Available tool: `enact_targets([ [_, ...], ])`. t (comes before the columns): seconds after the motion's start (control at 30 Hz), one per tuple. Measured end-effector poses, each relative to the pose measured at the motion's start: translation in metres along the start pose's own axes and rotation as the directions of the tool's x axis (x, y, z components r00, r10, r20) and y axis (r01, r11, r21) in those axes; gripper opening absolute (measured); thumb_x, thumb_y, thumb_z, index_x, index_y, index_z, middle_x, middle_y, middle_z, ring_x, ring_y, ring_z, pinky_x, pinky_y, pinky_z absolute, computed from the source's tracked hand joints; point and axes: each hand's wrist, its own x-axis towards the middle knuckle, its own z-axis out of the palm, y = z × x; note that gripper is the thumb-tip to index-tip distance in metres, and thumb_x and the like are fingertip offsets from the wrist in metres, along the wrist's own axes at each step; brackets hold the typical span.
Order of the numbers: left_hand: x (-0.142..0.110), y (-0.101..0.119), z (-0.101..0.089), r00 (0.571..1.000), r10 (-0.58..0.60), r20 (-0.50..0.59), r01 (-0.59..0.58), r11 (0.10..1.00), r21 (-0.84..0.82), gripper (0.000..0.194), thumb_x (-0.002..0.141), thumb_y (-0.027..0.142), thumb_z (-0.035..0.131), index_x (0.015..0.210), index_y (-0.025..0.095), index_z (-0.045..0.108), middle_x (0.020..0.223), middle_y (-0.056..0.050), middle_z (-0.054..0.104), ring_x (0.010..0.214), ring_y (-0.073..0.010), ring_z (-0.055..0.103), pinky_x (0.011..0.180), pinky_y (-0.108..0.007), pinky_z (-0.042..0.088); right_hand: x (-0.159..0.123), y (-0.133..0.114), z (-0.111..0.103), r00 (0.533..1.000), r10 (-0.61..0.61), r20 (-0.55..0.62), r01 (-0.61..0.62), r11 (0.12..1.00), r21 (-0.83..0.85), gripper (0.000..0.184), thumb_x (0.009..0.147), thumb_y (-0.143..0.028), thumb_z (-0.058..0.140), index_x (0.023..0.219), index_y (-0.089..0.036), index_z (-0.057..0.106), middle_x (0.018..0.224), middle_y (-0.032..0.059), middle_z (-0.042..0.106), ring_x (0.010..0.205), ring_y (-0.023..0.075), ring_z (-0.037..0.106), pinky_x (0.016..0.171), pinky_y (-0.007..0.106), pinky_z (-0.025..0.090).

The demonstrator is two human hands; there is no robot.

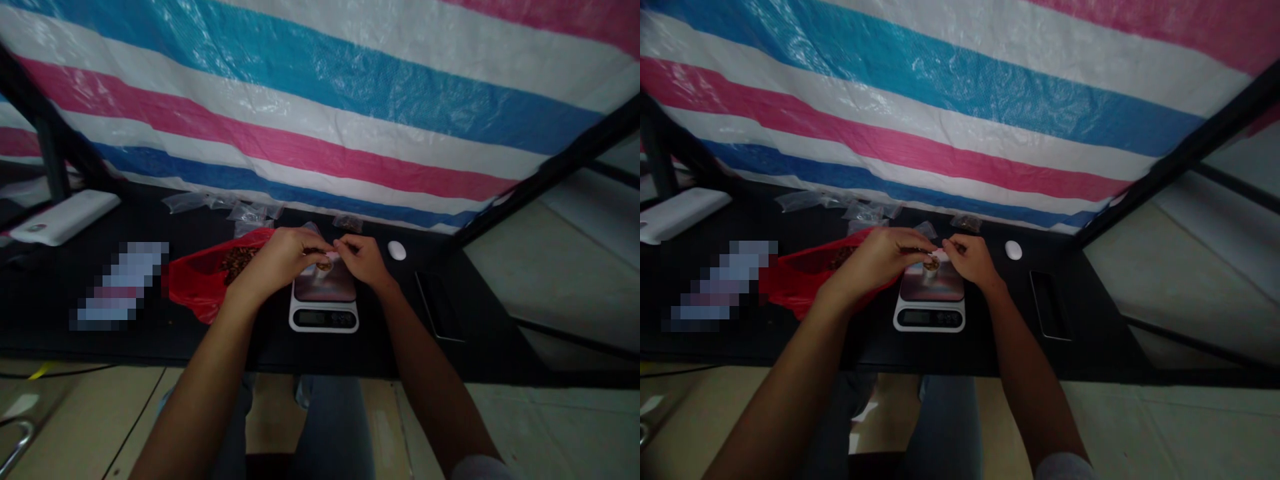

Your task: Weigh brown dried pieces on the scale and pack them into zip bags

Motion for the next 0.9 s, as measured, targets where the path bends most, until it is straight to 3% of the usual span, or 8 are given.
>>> enact_targets([
  [0.17, 0.0042, -0.0033, 0.0081, 0.998, 0.020, 0.061, -0.025, 0.997, 0.078, 0.020, 0.094, 0.019, 0.067, 0.106, 0.021, 0.082, 0.111, -0.006, 0.082, 0.105, -0.0228, 0.074, 0.093, -0.032, 0.054, -0.0002, -0.0009, 0.0000, 1.000, -0.017, 0.008, 0.017, 1.000, 0.006, 0.034, 0.094, -0.037, 0.056, 0.069, -0.017, 0.067, 0.061, -0.0007, 0.057, 0.058, 0.0132, 0.049, 0.057, 0.029, 0.032],
  [0.6, 0.0042, 0.0052, 0.0072, 0.992, 0.016, 0.127, -0.032, 0.992, 0.122, 0.023, 0.087, 0.012, 0.071, 0.107, 0.017, 0.082, 0.117, -0.009, 0.081, 0.111, -0.0277, 0.073, 0.101, -0.039, 0.054, -0.0004, -0.0027, -0.0014, 1.000, -0.030, 0.006, 0.030, 1.000, 0.008, 0.035, 0.095, -0.036, 0.056, 0.068, -0.018, 0.066, 0.060, -0.0007, 0.057, 0.057, 0.0130, 0.048, 0.057, 0.029, 0.031],
  [0.9, -0.0013, 0.0063, 0.0060, 0.993, 0.003, 0.114, -0.009, 0.999, 0.048, 0.033, 0.088, 0.013, 0.067, 0.119, 0.017, 0.077, 0.116, -0.007, 0.080, 0.102, -0.0236, 0.074, 0.094, -0.035, 0.057, 0.0003, -0.0002, -0.0007, 0.999, -0.050, -0.005, 0.050, 0.999, 0.014, 0.035, 0.094, -0.036, 0.056, 0.066, -0.017, 0.064, 0.059, -0.0014, 0.055, 0.057, 0.0125, 0.048, 0.057, 0.029, 0.031],
])
